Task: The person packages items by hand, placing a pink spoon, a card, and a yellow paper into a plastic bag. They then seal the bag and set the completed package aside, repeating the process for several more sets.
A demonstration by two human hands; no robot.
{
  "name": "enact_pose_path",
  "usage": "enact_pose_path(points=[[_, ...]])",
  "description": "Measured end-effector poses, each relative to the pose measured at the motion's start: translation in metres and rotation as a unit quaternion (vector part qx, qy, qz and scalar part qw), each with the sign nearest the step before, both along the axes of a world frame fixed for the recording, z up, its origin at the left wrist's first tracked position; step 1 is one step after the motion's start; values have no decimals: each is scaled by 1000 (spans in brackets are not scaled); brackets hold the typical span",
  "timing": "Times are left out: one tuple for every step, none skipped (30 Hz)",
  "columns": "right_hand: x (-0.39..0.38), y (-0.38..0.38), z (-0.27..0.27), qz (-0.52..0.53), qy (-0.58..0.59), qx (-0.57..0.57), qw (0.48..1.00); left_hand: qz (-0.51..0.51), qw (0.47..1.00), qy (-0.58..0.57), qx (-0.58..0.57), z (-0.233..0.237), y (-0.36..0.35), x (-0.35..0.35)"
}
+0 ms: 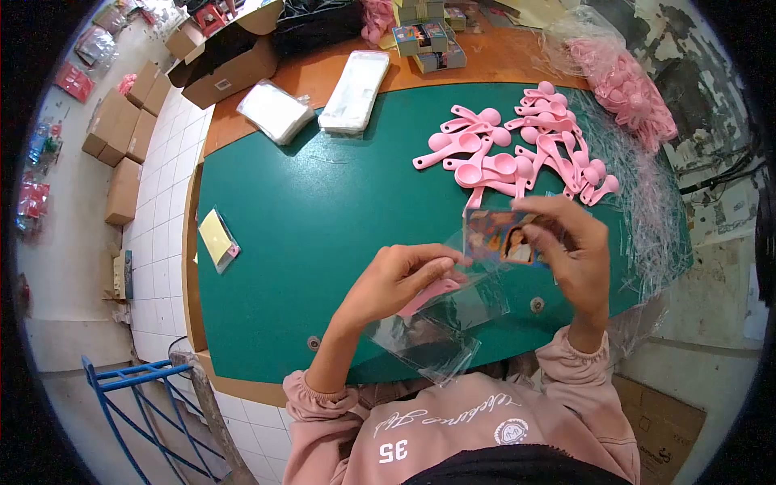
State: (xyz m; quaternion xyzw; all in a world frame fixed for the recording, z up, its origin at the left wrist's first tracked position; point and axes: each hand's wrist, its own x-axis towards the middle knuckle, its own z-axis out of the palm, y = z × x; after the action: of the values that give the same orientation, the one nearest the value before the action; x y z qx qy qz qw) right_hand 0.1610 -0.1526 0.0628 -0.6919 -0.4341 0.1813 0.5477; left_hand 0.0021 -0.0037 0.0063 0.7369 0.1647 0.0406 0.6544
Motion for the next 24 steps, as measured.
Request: enact_pose_path(points=[[1,0,0,0,0,-1,1000,-11,1000,-7,-3,1,1,1],[2,-1,0,20,-30,0,999,-22,1000,-15,-5,2,2,2],[4,-2,0,38,-60,1,997,-23,1000,-16,-5,5,4,3],[7,-1,0,89,-121,-24,988,-43,999,13,0,9,6,3],[8,-1,1,88,-121,-24,988,-64,997,42,5,11,7,4],[7,0,2,118,-146,-67,980,-64,997,42,5,11,6,4],[7,1,3,149,-170,-109,968,-64,997,40,12,11,5,4],[6,2,2,149,-170,-109,968,-63,997,39,20,10,3,5],[5,3,0,172,-137,-124,968,-63,997,39,20,9,1,6],[4,5,-2,194,-105,-137,966,-70,997,15,30,7,-1,7],[3,7,-6,194,-106,-137,966,-77,996,-9,41,5,-3,9],[2,10,-11,206,-106,-139,963,-85,995,-30,49,1,-3,9],[0,13,-16,218,-106,-141,960,-86,995,-31,50,2,-5,9],[-2,16,-21,218,-107,-141,960,-74,995,-24,65,4,-8,9],[-5,19,-27,210,-111,-101,966,-61,995,-17,81,6,-9,9],[-7,21,-31,203,-114,-62,971,-73,991,3,116,2,-8,9],[-5,21,-34,203,-113,-62,971,-73,991,3,116,4,-10,8],[-3,20,-37,222,-56,-96,969,-53,989,40,135,7,-13,7],[0,18,-39,240,2,-129,962,-34,985,76,153,9,-15,6],[2,16,-41,240,2,-130,962,-34,985,76,153,10,-11,4],[4,15,-43,202,62,-125,969,-73,984,82,143,12,-3,-1],[7,13,-44,162,123,-120,972,-112,981,89,133,13,5,-6],[9,11,-46,162,123,-120,972,-112,981,89,133,7,11,-10],[11,10,-47,124,124,-141,974,-105,993,35,48,-5,18,-15]])
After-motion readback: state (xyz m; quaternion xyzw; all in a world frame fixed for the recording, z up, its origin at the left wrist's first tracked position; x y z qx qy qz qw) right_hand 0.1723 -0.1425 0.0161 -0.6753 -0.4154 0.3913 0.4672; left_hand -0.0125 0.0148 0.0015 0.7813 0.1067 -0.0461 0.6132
